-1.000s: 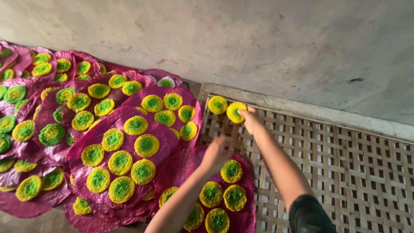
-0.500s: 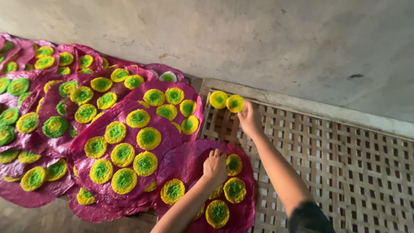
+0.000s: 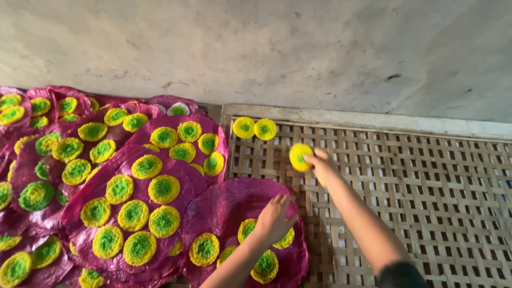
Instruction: The person arranges small, round, yellow and green decorations onto a woven tray. They pick up the items from a pile on a pink cloth and place them in neat rows on the tray.
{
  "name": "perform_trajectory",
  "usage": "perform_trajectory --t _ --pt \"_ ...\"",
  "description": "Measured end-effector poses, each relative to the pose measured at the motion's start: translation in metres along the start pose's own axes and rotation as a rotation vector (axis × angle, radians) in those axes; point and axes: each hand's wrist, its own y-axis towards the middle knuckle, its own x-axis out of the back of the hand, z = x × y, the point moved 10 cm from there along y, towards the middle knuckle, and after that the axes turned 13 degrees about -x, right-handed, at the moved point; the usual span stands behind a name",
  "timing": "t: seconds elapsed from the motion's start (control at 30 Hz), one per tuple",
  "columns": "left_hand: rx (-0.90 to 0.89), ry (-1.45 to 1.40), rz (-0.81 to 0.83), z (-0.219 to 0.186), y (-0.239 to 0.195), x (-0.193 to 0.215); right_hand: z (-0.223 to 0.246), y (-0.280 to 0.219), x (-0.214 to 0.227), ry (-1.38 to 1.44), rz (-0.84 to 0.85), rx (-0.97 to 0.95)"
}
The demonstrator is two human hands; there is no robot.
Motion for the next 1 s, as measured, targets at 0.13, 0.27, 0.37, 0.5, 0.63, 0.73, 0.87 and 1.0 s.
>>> perform_trajectory --t 0.13,0.27,0.37,0.5,0.63,0.73,0.87,1.0 --pt "0.079 0.277 0.222 0.013 -0.050 -0.032 0.036 0.075 -0.032 -0.042 -0.051 -0.082" --pt "0.218 0.275 0.189 0.035 -0.062 -0.040 0.064 0.107 -0.052 -0.394 -0.259 0.128" --pt "0.258 0.212 0.203 0.041 -0.059 -0.035 0.079 0.104 -0.058 -0.767 -0.488 0.366" --pt "0.254 0.113 0.295 0.038 -0.047 -0.041 0.102 0.067 -0.077 -0.989 -0.519 0.678" --pt "0.348 -0.453 0.206 0.054 -0.030 -0.061 0.079 -0.003 -0.060 -0.790 -0.237 0.494" --pt "0.252 -0.645 -0.123 0.075 0.018 -0.049 0.035 -0.077 -0.037 -0.661 0.045 0.001" --pt "0.060 -0.460 -0.309 0.069 0.086 -0.024 0.028 -0.127 -0.015 -0.278 0.040 -0.150" --pt "-0.038 -0.379 -0.367 0.047 0.136 -0.011 0.019 -0.064 0.021 0.018 -0.001 -0.016"
